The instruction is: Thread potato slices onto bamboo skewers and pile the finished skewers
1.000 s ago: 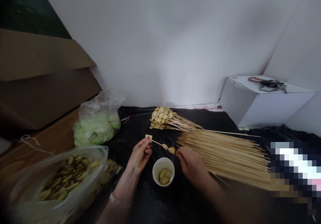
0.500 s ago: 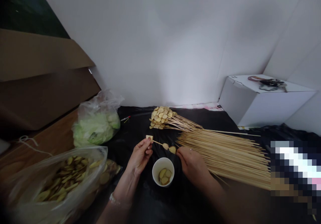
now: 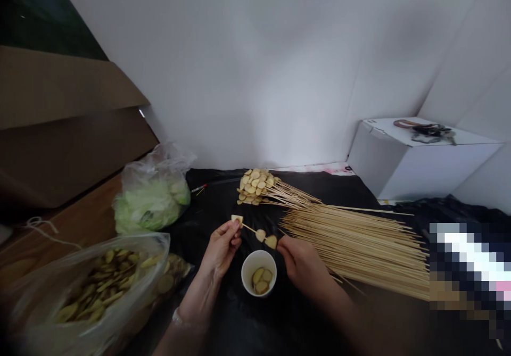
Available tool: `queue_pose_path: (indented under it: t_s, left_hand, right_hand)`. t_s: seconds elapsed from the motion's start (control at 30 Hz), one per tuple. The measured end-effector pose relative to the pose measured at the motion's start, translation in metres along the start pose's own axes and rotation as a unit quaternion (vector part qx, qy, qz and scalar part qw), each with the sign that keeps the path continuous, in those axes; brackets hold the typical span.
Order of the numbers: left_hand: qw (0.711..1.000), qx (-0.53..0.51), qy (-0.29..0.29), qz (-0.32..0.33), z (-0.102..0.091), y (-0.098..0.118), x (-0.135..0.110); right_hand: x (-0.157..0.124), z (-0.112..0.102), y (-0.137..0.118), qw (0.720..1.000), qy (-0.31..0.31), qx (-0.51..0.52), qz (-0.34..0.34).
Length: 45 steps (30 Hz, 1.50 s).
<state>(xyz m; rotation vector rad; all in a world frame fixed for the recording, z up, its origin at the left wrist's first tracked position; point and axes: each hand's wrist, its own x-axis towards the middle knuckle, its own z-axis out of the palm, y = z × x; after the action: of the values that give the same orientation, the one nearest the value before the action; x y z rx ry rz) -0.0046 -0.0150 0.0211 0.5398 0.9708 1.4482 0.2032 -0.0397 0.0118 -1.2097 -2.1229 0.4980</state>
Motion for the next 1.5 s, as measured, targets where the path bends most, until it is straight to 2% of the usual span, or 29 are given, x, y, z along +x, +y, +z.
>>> queue_pose_path:
  t_s: [0.1,0.23,0.37,0.6,0.87,1.03,1.5]
  left_hand:
    - [1.000,0.002,0.001,-0.003,0.001,0.000,0.000]
    - [1.000,0.006,0.006,-0.002,0.001,-0.001,0.000]
    - [1.000,0.011,0.006,0.006,0.003,-0.002,0.000]
    - [1.000,0.022,0.001,0.009,0.002,-0.004,0.001]
    - [1.000,0.012,-0.007,0.007,0.003,-0.007,0.000]
    - [0.999,0.026,-0.036,-0.010,0.010,-0.014,-0.005]
    - [0.997,0.029,-0.050,-0.052,0.008,-0.015,-0.003]
  right_hand:
    - [0.000,0.000,0.000,0.999,-0.017,0.046,0.016]
    - [0.000,0.002,0.000,1.000,0.002,0.013,0.021]
    - [0.001,0.001,0.001,0.998,-0.021,0.043,0.029]
    - [0.001,0.000,0.002,0.999,-0.014,0.039,0.006]
    - [0.003,0.002,0.001,0.998,-0.010,0.059,0.019]
    - [0.006,0.001,-0.001,0.997,-0.006,0.072,0.024]
    - [0.007,0.006,0.007,0.997,0.018,0.068,0.013]
